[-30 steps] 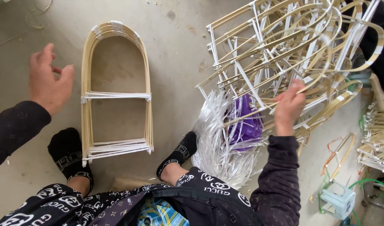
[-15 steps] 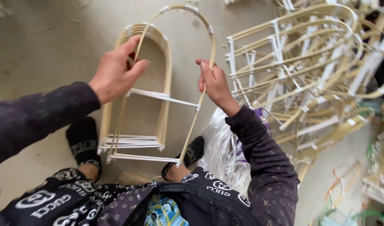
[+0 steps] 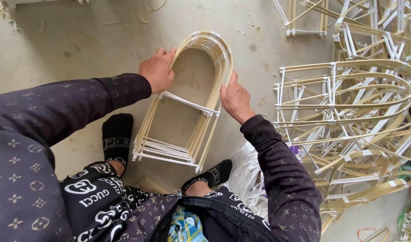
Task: Assembling curved bamboo frames using white binding strips.
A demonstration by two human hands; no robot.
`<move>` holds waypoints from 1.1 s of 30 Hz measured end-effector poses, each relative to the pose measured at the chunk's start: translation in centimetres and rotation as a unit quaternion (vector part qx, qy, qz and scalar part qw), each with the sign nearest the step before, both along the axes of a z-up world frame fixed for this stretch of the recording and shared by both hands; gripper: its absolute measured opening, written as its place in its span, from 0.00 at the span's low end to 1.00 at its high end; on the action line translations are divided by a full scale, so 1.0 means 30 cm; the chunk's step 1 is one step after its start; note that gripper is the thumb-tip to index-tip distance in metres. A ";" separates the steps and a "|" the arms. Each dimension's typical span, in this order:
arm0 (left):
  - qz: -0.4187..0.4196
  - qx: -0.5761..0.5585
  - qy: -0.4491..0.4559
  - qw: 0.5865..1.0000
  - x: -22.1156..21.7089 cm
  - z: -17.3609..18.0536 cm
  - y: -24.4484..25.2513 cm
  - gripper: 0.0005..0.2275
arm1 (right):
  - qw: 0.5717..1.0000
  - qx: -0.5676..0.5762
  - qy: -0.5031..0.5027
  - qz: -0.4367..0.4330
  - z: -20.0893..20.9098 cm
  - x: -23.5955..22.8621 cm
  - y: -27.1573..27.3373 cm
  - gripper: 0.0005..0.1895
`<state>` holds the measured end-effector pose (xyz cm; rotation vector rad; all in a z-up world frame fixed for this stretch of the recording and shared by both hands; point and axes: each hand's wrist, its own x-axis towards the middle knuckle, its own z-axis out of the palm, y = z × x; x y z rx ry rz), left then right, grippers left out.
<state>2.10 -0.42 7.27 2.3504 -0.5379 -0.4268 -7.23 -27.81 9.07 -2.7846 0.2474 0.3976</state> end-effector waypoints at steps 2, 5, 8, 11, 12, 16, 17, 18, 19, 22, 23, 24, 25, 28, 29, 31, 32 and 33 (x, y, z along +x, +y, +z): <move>0.004 0.037 0.034 0.999 0.001 -0.001 -0.004 0.29 | 1.000 -0.010 0.013 0.002 -0.038 -0.004 -0.014 0.34; 0.001 0.034 0.016 0.999 0.008 -0.067 -0.010 0.28 | 1.000 -0.004 0.013 0.006 -0.030 -0.002 0.004 0.35; -0.003 0.032 0.008 0.999 0.012 -0.076 -0.014 0.28 | 1.000 0.006 0.014 0.004 -0.067 -0.009 -0.009 0.33; -0.004 0.036 0.012 0.999 0.016 -0.089 -0.017 0.28 | 1.000 0.005 0.018 0.001 -0.075 -0.009 -0.005 0.33; -0.005 0.037 0.012 0.999 0.018 -0.084 -0.017 0.28 | 1.000 0.006 0.018 0.001 -0.082 -0.007 -0.007 0.33; -0.011 0.043 0.024 0.999 0.019 -0.072 -0.022 0.29 | 1.000 0.008 0.019 -0.003 -0.102 -0.011 -0.016 0.34; -0.012 0.045 0.030 0.998 0.018 -0.072 -0.023 0.29 | 1.000 0.008 0.019 -0.001 -0.108 -0.013 -0.019 0.34; -0.013 0.045 0.030 0.998 0.018 -0.076 -0.023 0.29 | 1.000 0.009 0.019 -0.002 -0.109 -0.013 -0.017 0.34; -0.011 0.045 0.030 0.998 0.018 -0.080 -0.022 0.29 | 1.000 0.009 0.020 0.000 -0.111 -0.013 -0.016 0.34; -0.009 0.046 0.039 0.998 0.022 -0.072 -0.023 0.29 | 1.000 0.011 0.022 0.002 -0.098 -0.012 -0.004 0.34; -0.008 0.048 0.047 0.998 0.024 -0.066 -0.022 0.29 | 1.000 0.013 0.024 0.004 -0.090 -0.010 0.003 0.34; -0.009 0.048 0.047 0.998 0.024 -0.069 -0.020 0.29 | 1.000 0.013 0.024 0.004 -0.089 -0.011 0.006 0.34; -0.013 0.049 0.055 0.997 0.024 -0.071 -0.019 0.29 | 0.999 0.016 0.030 0.004 -0.088 -0.013 0.010 0.34; -0.022 0.050 0.057 0.997 0.018 -0.085 -0.003 0.29 | 0.999 0.019 0.029 0.006 -0.130 -0.021 0.004 0.35; -0.025 0.050 0.050 0.997 0.013 -0.087 -0.002 0.29 | 0.999 0.021 0.024 0.007 -0.147 -0.029 -0.006 0.35; -0.028 0.056 0.055 0.997 0.009 -0.063 0.004 0.28 | 0.999 0.001 0.043 -0.002 -0.267 -0.033 -0.046 0.37; -0.025 0.066 0.060 0.996 0.019 -0.046 -0.010 0.28 | 0.998 -0.016 0.063 -0.006 -0.317 -0.035 -0.082 0.39; -0.043 0.059 0.052 0.996 0.021 -0.083 -0.005 0.28 | 0.998 -0.023 0.057 -0.025 -0.244 -0.034 -0.068 0.39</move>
